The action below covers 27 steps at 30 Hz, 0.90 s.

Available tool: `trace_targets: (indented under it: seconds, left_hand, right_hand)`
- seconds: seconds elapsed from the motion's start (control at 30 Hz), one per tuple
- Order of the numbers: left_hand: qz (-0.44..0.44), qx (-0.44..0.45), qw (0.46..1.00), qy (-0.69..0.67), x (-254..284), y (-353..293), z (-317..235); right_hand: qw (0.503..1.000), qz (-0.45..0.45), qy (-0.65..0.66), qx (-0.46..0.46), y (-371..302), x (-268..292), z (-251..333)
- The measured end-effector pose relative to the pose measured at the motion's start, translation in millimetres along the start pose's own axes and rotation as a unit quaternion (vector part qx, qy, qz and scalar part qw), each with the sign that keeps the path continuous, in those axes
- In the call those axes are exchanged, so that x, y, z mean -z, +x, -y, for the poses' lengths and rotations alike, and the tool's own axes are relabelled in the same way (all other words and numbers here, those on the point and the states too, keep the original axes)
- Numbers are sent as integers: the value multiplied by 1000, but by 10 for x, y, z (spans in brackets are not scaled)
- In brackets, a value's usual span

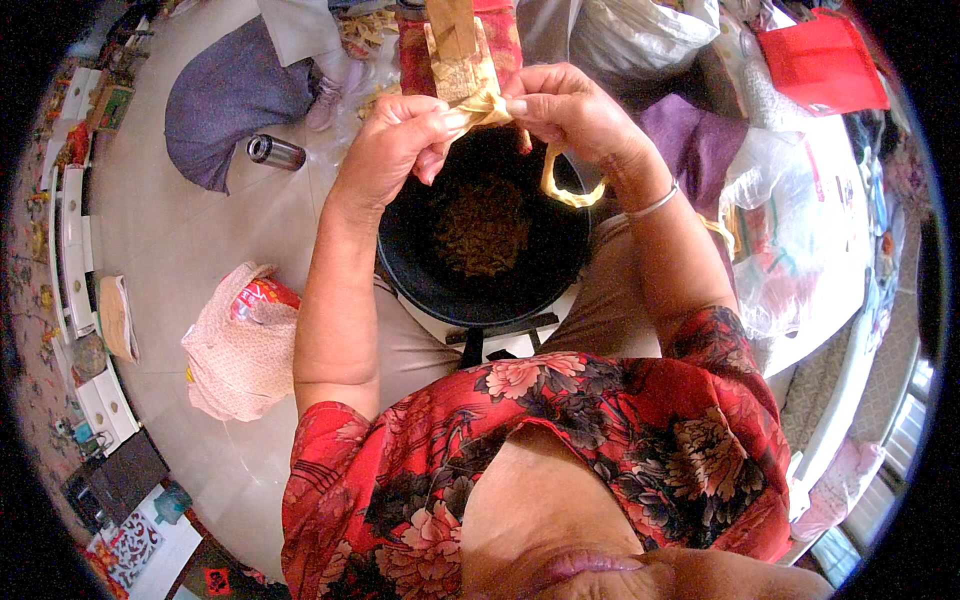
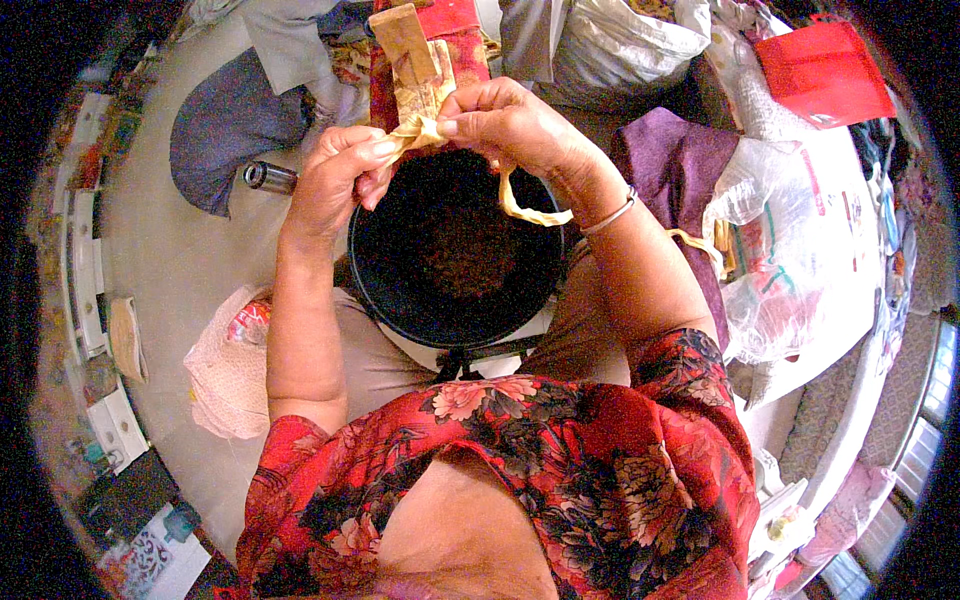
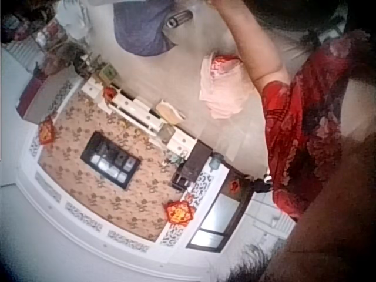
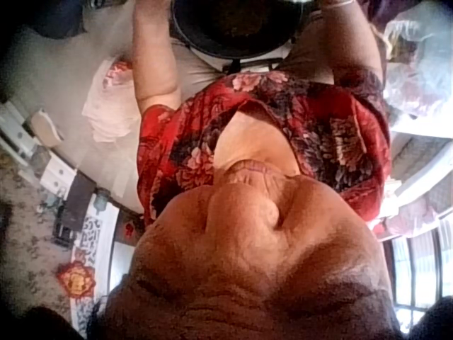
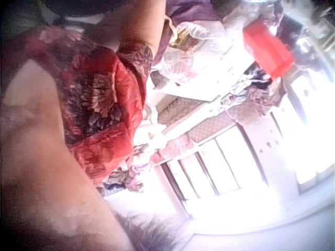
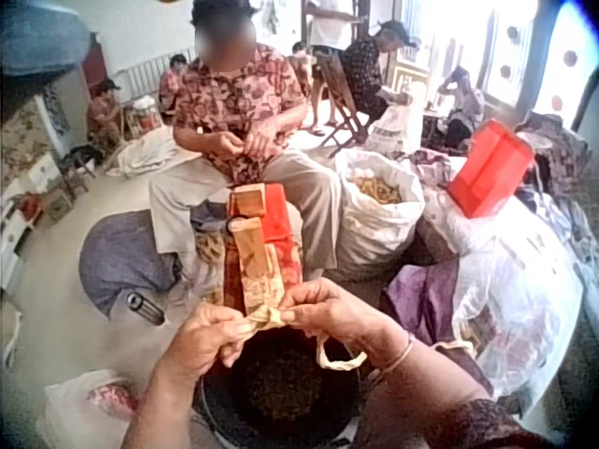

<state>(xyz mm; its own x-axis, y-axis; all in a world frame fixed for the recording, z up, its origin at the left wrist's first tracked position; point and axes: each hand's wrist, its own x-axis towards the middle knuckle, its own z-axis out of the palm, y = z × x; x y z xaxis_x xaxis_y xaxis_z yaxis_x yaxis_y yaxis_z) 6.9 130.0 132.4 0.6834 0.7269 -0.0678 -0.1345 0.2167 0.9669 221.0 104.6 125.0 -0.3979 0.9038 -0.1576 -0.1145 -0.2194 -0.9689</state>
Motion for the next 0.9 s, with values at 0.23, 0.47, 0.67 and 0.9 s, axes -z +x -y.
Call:
trace_targets:
  seconds: [0.23,0.47,0.67,0.9]
  left_hand:
    - [63,-6,994,-92,17,-54,-9]
    - [-1,0,980,197,181,-38,-36]
    - [-31,-181,858,480,-142,63,78]
    - [79,16,931,357,61,95,72]
  right_hand:
    - [989,-67,-106,78,-118,-62,181]
    - [995,-48,-62,62,-60,15,0]
    - [972,-61,-221,60,6,-125,-58]
    - [951,-90,-290,62,14,-28,-54]
